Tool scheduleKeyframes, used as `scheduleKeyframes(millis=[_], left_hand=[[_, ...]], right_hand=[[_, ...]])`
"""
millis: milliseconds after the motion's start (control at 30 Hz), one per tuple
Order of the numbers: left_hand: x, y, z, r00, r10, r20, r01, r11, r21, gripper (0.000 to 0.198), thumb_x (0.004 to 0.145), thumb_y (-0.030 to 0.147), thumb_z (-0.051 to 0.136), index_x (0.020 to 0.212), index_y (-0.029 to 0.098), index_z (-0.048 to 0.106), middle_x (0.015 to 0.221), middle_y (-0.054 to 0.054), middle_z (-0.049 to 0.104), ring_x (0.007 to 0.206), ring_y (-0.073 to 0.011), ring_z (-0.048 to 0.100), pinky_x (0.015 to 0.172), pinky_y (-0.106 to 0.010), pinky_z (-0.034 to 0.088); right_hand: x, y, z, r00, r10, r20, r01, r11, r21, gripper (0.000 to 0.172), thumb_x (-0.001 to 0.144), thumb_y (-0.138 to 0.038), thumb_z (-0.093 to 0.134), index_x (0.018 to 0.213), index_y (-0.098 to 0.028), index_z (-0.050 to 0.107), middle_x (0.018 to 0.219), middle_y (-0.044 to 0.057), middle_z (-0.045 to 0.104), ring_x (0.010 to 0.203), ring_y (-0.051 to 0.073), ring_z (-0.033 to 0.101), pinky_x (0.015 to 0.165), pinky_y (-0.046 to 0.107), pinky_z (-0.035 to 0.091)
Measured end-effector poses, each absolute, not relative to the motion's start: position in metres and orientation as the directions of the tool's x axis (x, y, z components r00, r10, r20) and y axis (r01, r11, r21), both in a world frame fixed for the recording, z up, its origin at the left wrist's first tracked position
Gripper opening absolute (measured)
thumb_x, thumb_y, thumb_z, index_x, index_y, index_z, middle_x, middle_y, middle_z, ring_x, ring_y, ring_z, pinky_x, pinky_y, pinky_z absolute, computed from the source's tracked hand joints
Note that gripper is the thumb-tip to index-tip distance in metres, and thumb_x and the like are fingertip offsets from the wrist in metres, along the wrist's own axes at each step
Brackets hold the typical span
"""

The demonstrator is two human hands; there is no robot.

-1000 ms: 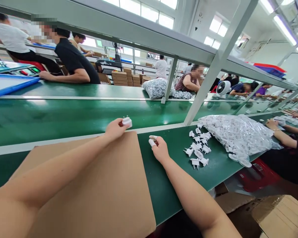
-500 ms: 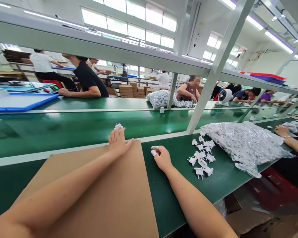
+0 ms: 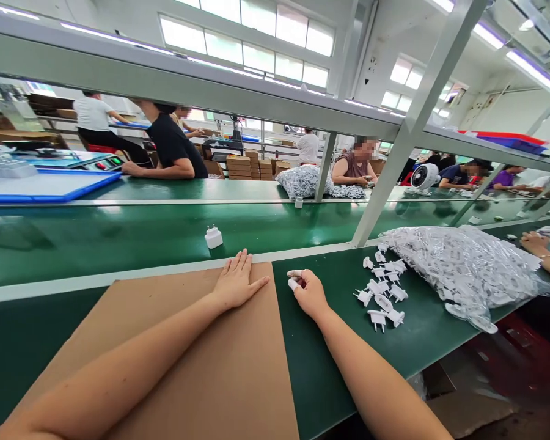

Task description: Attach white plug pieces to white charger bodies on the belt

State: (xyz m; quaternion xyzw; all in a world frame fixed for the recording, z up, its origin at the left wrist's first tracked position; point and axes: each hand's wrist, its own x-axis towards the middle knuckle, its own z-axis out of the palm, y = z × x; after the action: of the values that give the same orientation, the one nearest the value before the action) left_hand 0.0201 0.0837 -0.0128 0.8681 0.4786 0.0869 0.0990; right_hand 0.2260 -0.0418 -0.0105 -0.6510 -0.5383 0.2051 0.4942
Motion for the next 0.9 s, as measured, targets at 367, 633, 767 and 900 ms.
scheduleKeyframes(millis=[367,633,767,900], left_hand=[[0.008,0.08,-0.008,0.684,0.573,0.451,0.532,-0.815,0.229,0.062,0.101,0.049,0.052,0.156,0.019,0.05,0.167,-0.014,0.042,0.159,-0.0324,0.03,0.134,-0.058,0.014],[0.008,0.062,0.006,0.786,0.011,0.619,-0.008,-1.0,0.028,0.04,0.103,0.029,0.058,0.142,0.023,0.06,0.138,-0.011,0.069,0.137,-0.028,0.057,0.118,-0.048,0.048],[0.011,0.057,0.005,0.775,-0.035,0.632,-0.024,-0.999,-0.027,0.031,0.105,0.023,0.053,0.133,0.022,0.065,0.124,-0.009,0.075,0.126,-0.0258,0.063,0.111,-0.044,0.052],[0.013,0.055,0.006,0.736,-0.051,0.675,-0.013,-0.998,-0.061,0.032,0.105,0.018,0.052,0.135,0.02,0.063,0.118,-0.008,0.077,0.122,-0.025,0.065,0.108,-0.042,0.052]], right_hand=[[0.217,-0.055,-0.002,0.239,0.934,0.265,0.535,0.101,-0.839,0.022,0.09,-0.025,0.061,0.103,-0.023,0.079,0.088,0.002,0.063,0.075,0.016,0.06,0.074,0.032,0.051],[0.194,-0.069,0.013,0.005,0.96,0.279,0.553,0.23,-0.801,0.04,0.097,-0.046,0.06,0.066,-0.021,0.055,0.073,-0.002,0.048,0.066,0.014,0.046,0.063,0.03,0.039],[0.193,-0.072,0.016,-0.083,0.966,0.243,0.556,0.248,-0.793,0.049,0.097,-0.057,0.059,0.066,-0.022,0.045,0.07,-0.002,0.048,0.065,0.014,0.044,0.062,0.03,0.036],[0.197,-0.074,0.016,-0.085,0.974,0.209,0.608,0.217,-0.764,0.053,0.096,-0.062,0.061,0.066,-0.023,0.04,0.064,-0.004,0.047,0.06,0.013,0.04,0.058,0.029,0.031]])
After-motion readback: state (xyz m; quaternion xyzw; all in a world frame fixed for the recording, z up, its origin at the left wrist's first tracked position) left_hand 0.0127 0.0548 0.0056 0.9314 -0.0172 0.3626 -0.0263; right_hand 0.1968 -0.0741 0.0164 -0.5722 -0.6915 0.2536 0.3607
